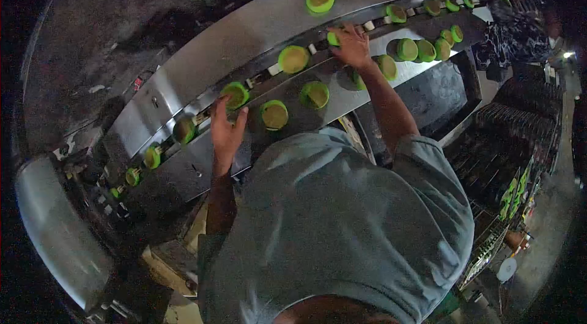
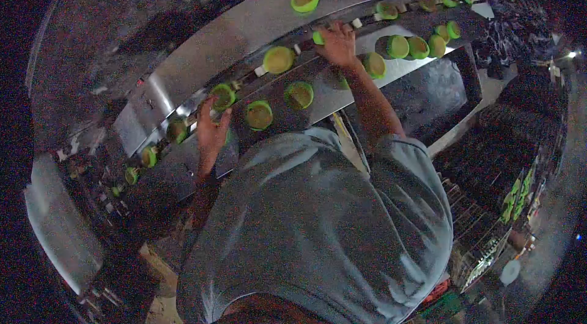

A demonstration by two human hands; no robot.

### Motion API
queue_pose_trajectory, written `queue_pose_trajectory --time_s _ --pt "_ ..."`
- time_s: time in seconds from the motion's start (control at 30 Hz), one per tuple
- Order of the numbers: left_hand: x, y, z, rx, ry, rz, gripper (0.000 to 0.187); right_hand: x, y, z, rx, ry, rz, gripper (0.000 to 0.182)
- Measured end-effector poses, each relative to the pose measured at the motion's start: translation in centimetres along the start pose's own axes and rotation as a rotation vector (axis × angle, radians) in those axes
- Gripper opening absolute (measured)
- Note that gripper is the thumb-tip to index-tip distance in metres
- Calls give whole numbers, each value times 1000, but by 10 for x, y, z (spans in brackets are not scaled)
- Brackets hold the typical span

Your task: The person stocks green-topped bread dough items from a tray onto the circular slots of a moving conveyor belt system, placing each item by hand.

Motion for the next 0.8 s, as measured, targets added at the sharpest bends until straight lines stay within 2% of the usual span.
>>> queue_pose_trajectory --time_s 0.1,0.23,0.3,0.33,0.37,0.43,0.47,0.5,0.57,0.63,0.7,0.73,0.8 --pt "1 -5 -1 -36 -9 70 50 -4 -5 5 113 111 78 56" --pt "2 -11 7 -103 -46 54 51 -28 -15 10 70 114 -74 53" --pt "1 -12 9 -89 -37 85 51 -38 29 6 277 234 -27 53" --pt "2 -11 9 -77 -34 117 51 -37 44 2 213 396 39 56" --pt "2 -9 9 -72 -40 116 51 -40 53 -2 221 397 39 56" --pt "3 -6 8 -91 -64 -9 50 -7 70 -19 240 -34 -136 62" --pt "3 -4 7 -87 -63 -12 50 -14 58 -14 129 93 -174 62" --pt "4 -3 7 -100 -75 -19 50 -13 60 -14 127 96 -175 62" --pt "8 -7 10 -119 -95 -26 49 2 20 -10 -286 -112 -69 63" --pt "10 -13 10 -90 -85 0 49 -1 14 -7 -350 -127 -69 59" --pt "9 -12 12 -84 -69 2 49 -26 38 -7 -155 62 -261 55" --pt "8 -11 13 -75 -54 6 49 -24 43 -9 -157 61 -261 55" --pt "7 -12 14 -59 -49 1 49 -43 83 -1 276 334 56 52"
Point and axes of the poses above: each hand's wrist, its own z-axis away from the middle knuckle, its own x-axis out of the palm, y = z × x, the point moved 9 cm from there along -z, towards the middle knuckle, and after that the axes turned 11 degrees about -y, right-handed, at the moved point
